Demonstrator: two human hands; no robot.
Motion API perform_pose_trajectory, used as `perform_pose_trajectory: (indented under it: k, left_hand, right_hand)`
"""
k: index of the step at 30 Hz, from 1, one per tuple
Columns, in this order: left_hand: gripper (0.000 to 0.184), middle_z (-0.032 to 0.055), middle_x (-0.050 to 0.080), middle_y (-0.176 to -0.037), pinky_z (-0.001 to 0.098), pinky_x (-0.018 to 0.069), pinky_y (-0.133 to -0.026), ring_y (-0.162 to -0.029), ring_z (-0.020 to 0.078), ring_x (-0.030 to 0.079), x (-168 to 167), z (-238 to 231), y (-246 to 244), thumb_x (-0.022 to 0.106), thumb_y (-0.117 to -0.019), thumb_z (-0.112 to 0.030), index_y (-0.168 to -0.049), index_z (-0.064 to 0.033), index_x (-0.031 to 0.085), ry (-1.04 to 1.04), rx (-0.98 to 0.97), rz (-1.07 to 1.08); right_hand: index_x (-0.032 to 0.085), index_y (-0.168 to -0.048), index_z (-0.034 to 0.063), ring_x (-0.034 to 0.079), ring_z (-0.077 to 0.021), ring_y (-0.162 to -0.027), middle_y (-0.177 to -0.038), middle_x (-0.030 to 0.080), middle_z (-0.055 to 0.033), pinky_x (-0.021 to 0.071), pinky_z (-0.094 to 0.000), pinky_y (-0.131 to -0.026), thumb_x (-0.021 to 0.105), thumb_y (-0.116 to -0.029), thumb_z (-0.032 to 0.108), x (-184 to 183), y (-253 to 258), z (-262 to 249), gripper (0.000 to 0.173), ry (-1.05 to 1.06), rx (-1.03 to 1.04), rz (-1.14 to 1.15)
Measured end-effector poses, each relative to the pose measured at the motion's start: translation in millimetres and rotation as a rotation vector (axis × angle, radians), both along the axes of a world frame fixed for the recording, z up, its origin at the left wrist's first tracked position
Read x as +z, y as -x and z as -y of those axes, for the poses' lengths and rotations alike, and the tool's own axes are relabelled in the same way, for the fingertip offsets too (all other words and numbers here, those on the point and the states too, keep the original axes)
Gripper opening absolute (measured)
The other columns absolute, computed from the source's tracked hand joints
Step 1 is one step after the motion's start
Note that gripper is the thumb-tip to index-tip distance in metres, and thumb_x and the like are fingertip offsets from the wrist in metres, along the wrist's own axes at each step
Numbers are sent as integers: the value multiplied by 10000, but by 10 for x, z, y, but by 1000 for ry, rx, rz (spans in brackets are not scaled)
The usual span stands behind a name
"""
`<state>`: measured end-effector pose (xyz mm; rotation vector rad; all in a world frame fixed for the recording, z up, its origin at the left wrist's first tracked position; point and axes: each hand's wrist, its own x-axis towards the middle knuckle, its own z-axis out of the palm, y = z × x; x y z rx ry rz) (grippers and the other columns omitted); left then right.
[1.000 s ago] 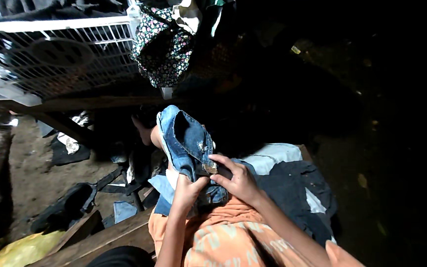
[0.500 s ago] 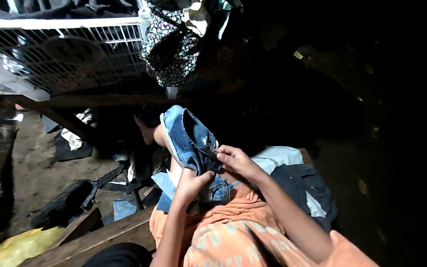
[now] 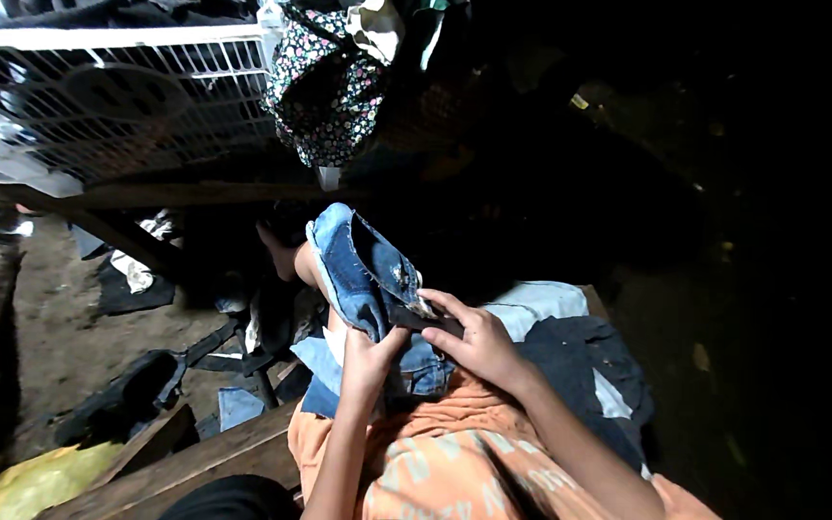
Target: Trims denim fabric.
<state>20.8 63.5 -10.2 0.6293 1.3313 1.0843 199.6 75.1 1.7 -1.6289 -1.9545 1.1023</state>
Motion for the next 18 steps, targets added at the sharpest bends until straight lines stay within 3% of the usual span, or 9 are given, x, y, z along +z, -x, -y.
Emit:
perform_pose_trajectory:
  k: [2, 3, 5, 6, 8, 11, 14, 18]
  left_hand:
    - [447, 33, 733, -962, 250, 604, -833, -892, 68, 714, 26, 9, 20, 763, -783, 45, -1187, 44, 570, 23, -14, 47]
    - [460, 35, 732, -969, 254, 607, -833, -896, 72, 716, 36, 15, 26, 756, -785, 57, -1200, 45, 557, 31, -17, 65]
    - [489, 40, 726, -990, 257, 603, -847, -913, 71, 712, 43, 26, 38, 735, -790, 86, -1230, 46, 525, 31, -28, 101]
    - [489, 34, 725, -982, 256, 604, -843, -907, 69, 712, 43, 28, 37, 723, -785, 103, -1225, 41, 518, 29, -28, 114]
    - [493, 26, 727, -973, 255, 606, -842, -903, 65, 713, 35, 36, 36, 705, -777, 122, -1222, 35, 512, 27, -25, 134]
    - [473, 28, 725, -968, 250, 605, -836, -894, 66, 712, 5, 50, 13, 693, -785, 122, -1219, 46, 520, 35, 1, 117]
    - [489, 28, 704, -986, 225, 590, -843, -905, 35, 694, -39, 51, -45, 714, -793, 80, -1236, 69, 507, 15, 18, 38]
    - [602, 100, 678, -1094, 212, 565, -893, -985, 42, 672, -106, 26, -103, 774, -802, 29, -1312, 116, 468, -37, 43, -52]
  right_hand:
    - [549, -1477, 129, 606, -226, -689, -824, 673, -82, 513, -462, -645, 602, -963, 514, -43, -17, 20, 644, 50, -16, -28]
    - [535, -1486, 124, 577, -206, -664, -794, 648, -72, 504, -439, -638, 609, -963, 499, -64, -18, 33, 647, 73, -17, -53]
    - [588, -1437, 104, 650, -195, -736, -908, 720, -92, 540, -416, -684, 657, -942, 433, -127, 17, 83, 598, 1, -58, -104]
    - [617, -1403, 87, 709, -187, -841, -1053, 752, -106, 574, -389, -757, 686, -930, 386, -168, 39, 106, 563, -63, -75, -138]
    - [648, -1342, 28, 718, -146, -1024, -1241, 716, -120, 573, -296, -895, 719, -917, 281, -261, 94, 130, 499, -162, -97, -241]
    - [675, -1290, 0, 698, -110, -1093, -1252, 711, -121, 550, -246, -950, 730, -909, 237, -343, 169, 116, 452, -244, -117, -296]
    - [709, -1253, 29, 720, -146, -1049, -1202, 735, -112, 575, -306, -896, 716, -913, 248, -331, 254, 80, 405, -282, -157, -233]
    - [732, -1240, 86, 736, -190, -1001, -1172, 748, -91, 591, -375, -828, 667, -951, 307, -315, 348, 22, 370, -294, -197, -125]
